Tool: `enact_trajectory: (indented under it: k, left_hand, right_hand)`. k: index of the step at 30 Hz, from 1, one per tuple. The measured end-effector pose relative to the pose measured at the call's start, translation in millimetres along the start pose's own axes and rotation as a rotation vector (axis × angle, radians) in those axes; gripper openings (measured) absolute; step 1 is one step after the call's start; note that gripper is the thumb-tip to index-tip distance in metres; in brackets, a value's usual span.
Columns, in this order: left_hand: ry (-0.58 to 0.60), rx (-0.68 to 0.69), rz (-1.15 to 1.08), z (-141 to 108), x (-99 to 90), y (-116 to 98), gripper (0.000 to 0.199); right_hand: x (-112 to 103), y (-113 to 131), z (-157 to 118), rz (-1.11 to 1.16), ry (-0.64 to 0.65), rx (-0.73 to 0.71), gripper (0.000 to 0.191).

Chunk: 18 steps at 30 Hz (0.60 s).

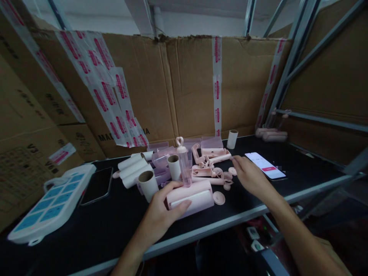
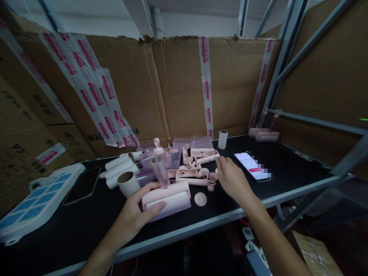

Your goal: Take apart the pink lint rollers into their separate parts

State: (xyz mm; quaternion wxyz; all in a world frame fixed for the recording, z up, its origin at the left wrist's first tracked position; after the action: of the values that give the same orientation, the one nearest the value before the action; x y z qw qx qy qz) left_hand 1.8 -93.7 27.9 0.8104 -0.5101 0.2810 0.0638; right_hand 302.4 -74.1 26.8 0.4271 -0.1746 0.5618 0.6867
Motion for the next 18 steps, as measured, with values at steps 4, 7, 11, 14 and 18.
enact_trajectory:
  k: [4,7,11,14,18]
  left_hand:
    - [-0.010,0.001,0.022,1,-0.9,-3,0.035]
    - [0.050,0.042,0.025,5,2.6,-16,0.032]
    - [0.121,0.184,0.061,12,8.1,-44,0.046]
    - [0.109,0.213,0.068,13,8.0,-58,0.063]
    - [0.114,0.152,0.083,3,2.1,-57,0.070]
  right_hand:
    - [0,14,-3,0.098,0.063,-0.080,0.032]
    - [-7,49,-21,0.318,0.210,-0.199,0.036]
    - [-10,80,-39,0.532,0.265,-0.231,0.031]
    - [-6,79,-41,0.612,0.231,-0.196,0.030]
    - [-14,59,-33,0.771,0.007,-0.076,0.030]
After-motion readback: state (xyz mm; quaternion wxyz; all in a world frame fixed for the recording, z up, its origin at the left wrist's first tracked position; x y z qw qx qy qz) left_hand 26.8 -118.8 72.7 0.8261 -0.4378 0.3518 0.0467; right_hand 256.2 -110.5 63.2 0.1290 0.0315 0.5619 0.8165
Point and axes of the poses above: each hand's wrist, its own z-axis towards the middle knuckle, its own x-axis out of the palm, y = z × x, the point moved 5 cm from there along z, towards the middle knuckle, and after that the axes turned 5 degrees about x, right-handed, at the moved point
